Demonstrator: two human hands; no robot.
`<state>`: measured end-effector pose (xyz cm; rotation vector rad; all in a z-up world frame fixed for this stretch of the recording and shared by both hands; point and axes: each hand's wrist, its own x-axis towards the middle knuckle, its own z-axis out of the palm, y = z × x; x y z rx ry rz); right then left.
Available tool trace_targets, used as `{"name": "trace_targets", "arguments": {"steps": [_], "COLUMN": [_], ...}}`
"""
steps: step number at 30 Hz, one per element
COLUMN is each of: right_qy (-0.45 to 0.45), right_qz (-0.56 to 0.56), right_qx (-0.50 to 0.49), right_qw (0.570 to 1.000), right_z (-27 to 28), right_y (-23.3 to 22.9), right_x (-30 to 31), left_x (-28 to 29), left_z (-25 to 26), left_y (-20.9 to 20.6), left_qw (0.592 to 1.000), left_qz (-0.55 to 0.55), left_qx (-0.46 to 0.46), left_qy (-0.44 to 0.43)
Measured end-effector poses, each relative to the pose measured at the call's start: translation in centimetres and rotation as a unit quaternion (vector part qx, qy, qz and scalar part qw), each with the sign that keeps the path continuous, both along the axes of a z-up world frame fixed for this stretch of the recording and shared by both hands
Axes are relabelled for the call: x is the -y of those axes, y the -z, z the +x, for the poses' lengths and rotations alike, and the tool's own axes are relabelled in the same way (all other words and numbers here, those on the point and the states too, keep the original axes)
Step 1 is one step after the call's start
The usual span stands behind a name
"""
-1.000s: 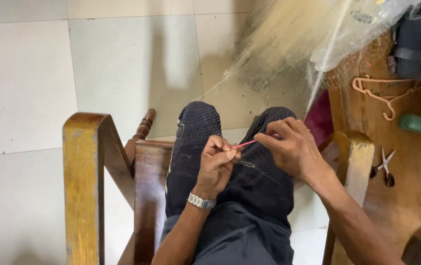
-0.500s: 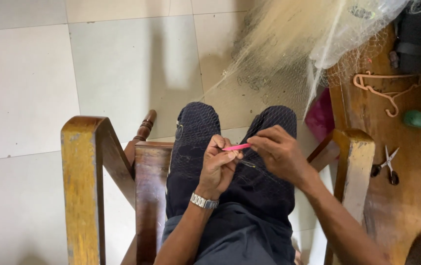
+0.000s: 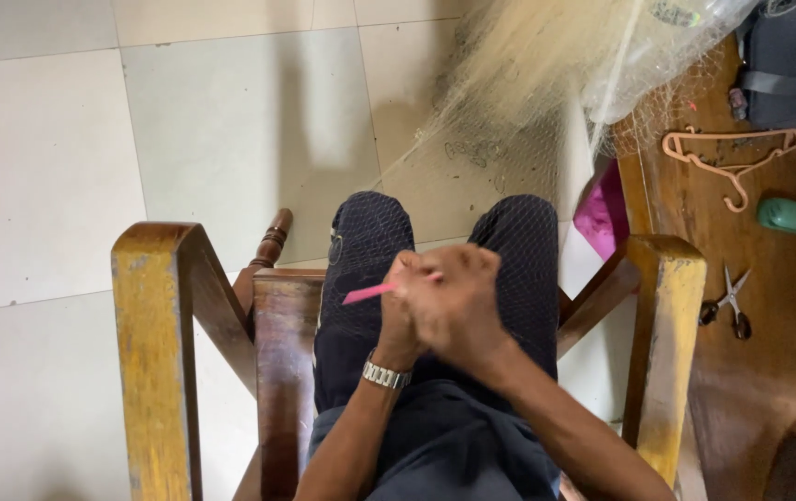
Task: Repairing or weaving a fine mesh fishing net using a pink plastic shuttle.
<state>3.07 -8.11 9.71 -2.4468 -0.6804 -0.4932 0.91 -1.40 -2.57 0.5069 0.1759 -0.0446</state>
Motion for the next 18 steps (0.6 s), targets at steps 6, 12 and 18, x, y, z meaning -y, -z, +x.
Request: {"name": "trace_targets", "arguments": {"steps": [6,12,18], "right_qy": [-0.313,-0.366,-0.385], "right_qz": [0.115,0.127,0.236], "right_qx": [-0.019,-0.191,-0.255], "right_qw": [0.943,0.902,0.855], "right_z": [-4.4,-8.0,-8.7], "right_y": [-6.1,-4.2,-6.4], "right_x": [-2.2,-0.7,-1.1], "left_x": [-0.6,-0.9,-1.9], "left_z": [0.9,0.1,-0.8], "left_y": [-2.9,-3.6,-4.3], "left_qw": [1.0,0.999,0.996], "left_qz": [0.015,-0.002,-0.046], "left_qx": [0.018,0.018,0.055], "left_qy": [0.005,0.034,0.045]}}
